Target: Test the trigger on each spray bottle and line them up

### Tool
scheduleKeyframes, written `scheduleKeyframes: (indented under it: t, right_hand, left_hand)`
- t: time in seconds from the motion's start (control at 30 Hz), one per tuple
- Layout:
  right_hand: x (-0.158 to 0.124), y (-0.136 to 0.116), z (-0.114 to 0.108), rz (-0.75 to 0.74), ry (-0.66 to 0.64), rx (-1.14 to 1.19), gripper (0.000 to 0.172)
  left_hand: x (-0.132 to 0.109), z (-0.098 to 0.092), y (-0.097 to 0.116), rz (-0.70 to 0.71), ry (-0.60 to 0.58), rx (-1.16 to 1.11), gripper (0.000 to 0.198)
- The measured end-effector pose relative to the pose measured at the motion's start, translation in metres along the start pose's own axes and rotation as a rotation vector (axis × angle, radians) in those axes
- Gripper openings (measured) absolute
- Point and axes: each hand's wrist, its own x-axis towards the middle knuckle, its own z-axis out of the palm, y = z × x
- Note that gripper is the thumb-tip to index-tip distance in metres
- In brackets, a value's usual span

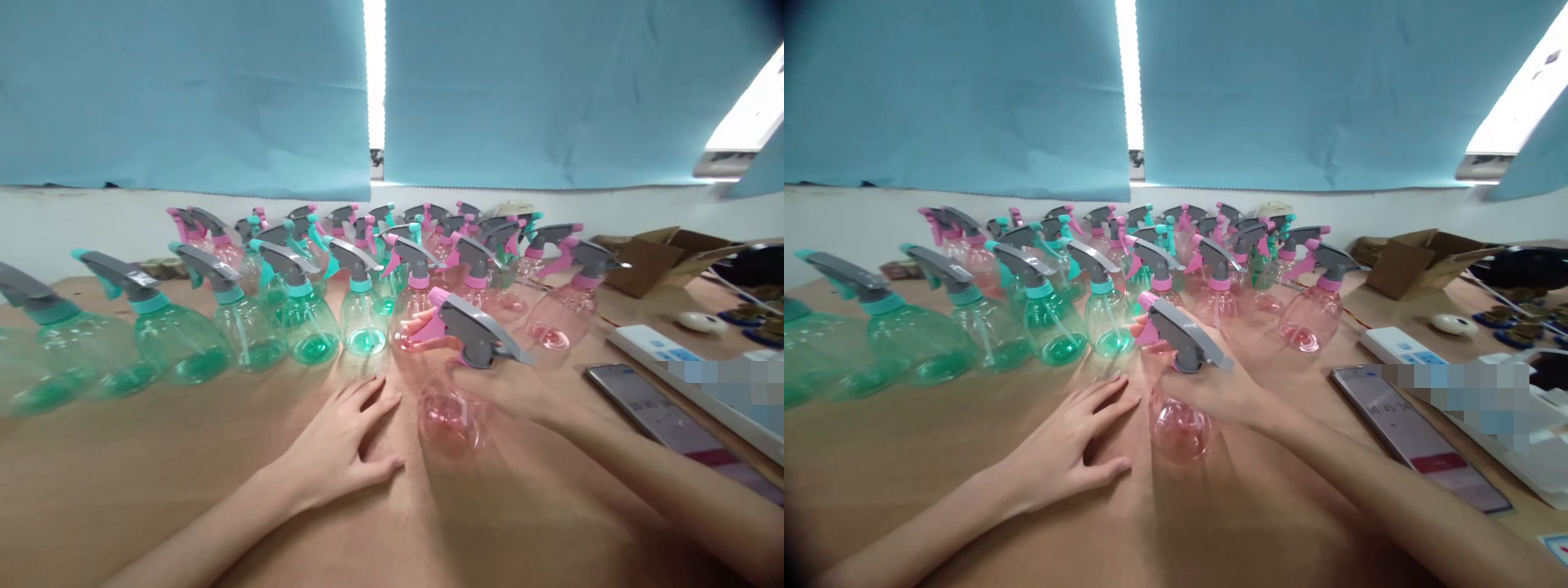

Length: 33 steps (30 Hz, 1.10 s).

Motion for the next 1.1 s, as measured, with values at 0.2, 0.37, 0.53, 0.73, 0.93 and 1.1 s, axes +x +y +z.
scheduleKeyframes:
  t: [0.2, 0.37, 0.53, 0.73, 0.93, 1.1]
  right_hand:
    - [0.001, 0.009, 0.004, 0.08, -0.086, 0.376, 0.059]
    - [0.001, 0.01, 0.005, 0.056, -0.091, 0.381, 0.058]
    - [0.0, 0.013, 0.006, 0.047, -0.09, 0.335, 0.061]
    - [0.001, 0.015, 0.006, 0.05, -0.081, 0.373, 0.049]
    - [0.002, 0.012, 0.006, 0.045, -0.074, 0.424, 0.033]
    - [0.001, 0.019, 0.009, 0.008, -0.081, 0.457, 0.039]
  left_hand:
    - [0.001, -0.002, 0.001, -0.01, -0.025, -0.016, 0.068]
    - [0.002, -0.005, 0.003, -0.021, -0.034, -0.027, 0.064]
    - [0.004, -0.005, 0.003, -0.016, -0.029, -0.028, 0.063]
    - [0.002, -0.005, 0.002, -0.008, -0.03, -0.006, 0.061]
    - [0.003, -0.006, 0.003, -0.016, -0.017, -0.023, 0.06]
    - [0.003, -0.006, 0.003, -0.016, -0.016, -0.03, 0.06]
